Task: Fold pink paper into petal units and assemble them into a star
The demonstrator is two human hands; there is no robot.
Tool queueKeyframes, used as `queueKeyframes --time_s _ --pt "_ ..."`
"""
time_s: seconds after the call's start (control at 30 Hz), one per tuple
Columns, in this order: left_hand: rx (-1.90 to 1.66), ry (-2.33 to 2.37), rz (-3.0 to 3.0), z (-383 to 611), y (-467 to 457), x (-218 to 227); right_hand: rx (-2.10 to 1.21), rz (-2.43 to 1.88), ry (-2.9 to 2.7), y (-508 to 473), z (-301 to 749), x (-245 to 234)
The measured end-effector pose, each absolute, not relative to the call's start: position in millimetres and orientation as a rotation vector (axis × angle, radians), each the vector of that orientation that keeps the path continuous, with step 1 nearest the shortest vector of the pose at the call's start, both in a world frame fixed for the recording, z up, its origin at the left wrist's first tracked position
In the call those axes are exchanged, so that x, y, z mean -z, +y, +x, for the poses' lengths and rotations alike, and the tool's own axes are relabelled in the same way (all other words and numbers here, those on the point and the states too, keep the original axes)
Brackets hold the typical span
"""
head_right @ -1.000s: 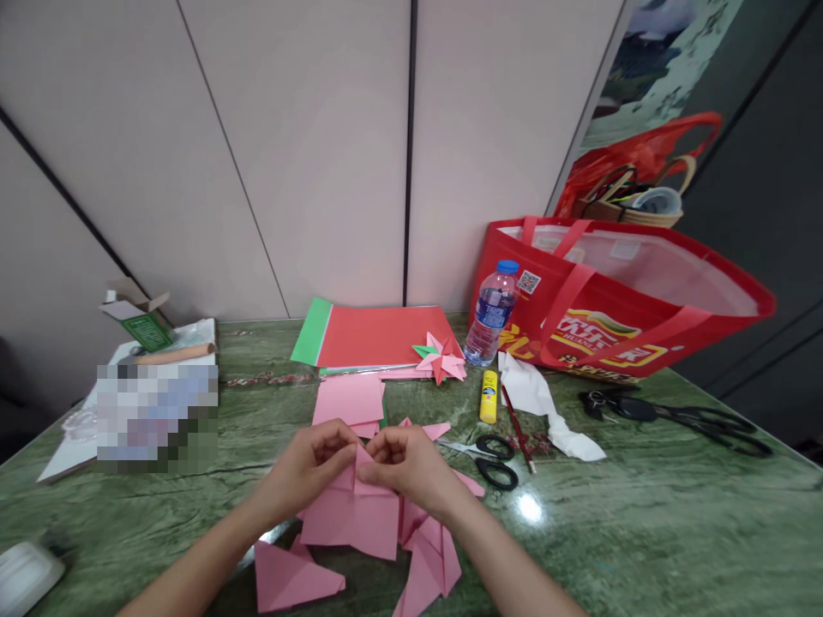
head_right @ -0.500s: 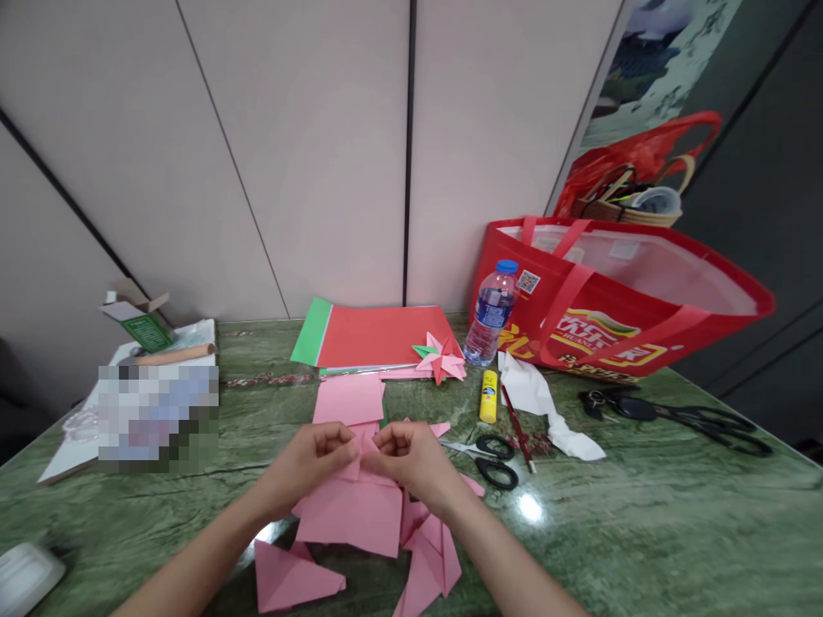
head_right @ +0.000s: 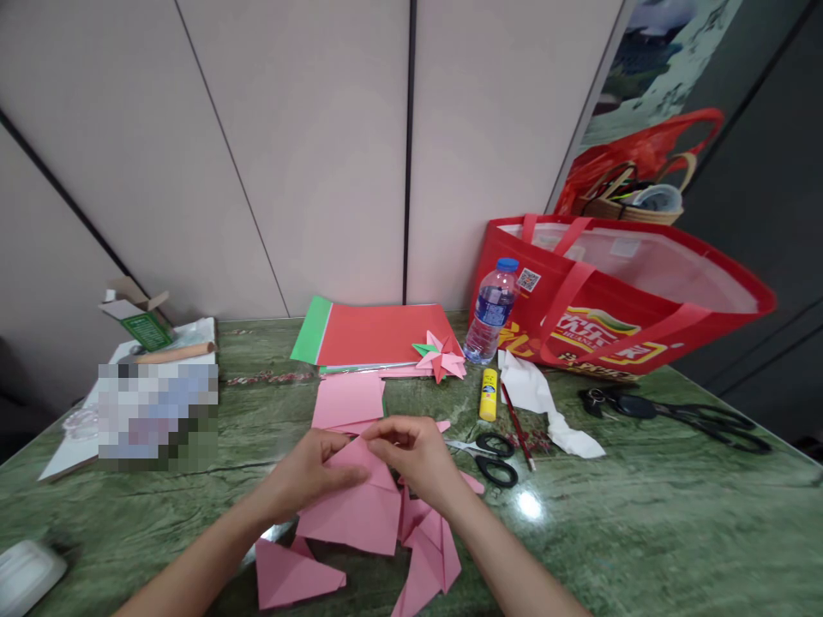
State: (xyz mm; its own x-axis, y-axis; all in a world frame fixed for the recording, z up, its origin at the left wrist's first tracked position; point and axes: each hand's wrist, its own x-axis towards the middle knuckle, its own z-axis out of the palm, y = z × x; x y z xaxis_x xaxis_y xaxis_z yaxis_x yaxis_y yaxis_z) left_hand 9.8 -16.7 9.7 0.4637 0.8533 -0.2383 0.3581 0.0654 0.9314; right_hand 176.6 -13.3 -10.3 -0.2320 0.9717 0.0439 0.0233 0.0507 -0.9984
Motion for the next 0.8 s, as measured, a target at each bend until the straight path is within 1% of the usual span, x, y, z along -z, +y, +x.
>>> queueKeyframes --time_s 0.13,0.37,0.57,0.8 --pt "-0.536 1.107 1.503 9.8 -16.9 -8.9 -1.283 -1.135 -1.374 -13.7 175.7 11.1" --pt "-0.546 1.086 1.446 8.1 -16.2 -7.9 -1.411 -1.114 -1.414 -14.7 178.1 9.6" --pt "-0.504 1.015 1.250 7.3 -15.9 -6.4 -1.345 -1.147 -1.410 -13.6 178.0 14.9" --pt "-0.524 1.032 1.268 7.4 -17.1 -7.4 -1.330 -1.147 -1.420 -14.3 176.6 13.3"
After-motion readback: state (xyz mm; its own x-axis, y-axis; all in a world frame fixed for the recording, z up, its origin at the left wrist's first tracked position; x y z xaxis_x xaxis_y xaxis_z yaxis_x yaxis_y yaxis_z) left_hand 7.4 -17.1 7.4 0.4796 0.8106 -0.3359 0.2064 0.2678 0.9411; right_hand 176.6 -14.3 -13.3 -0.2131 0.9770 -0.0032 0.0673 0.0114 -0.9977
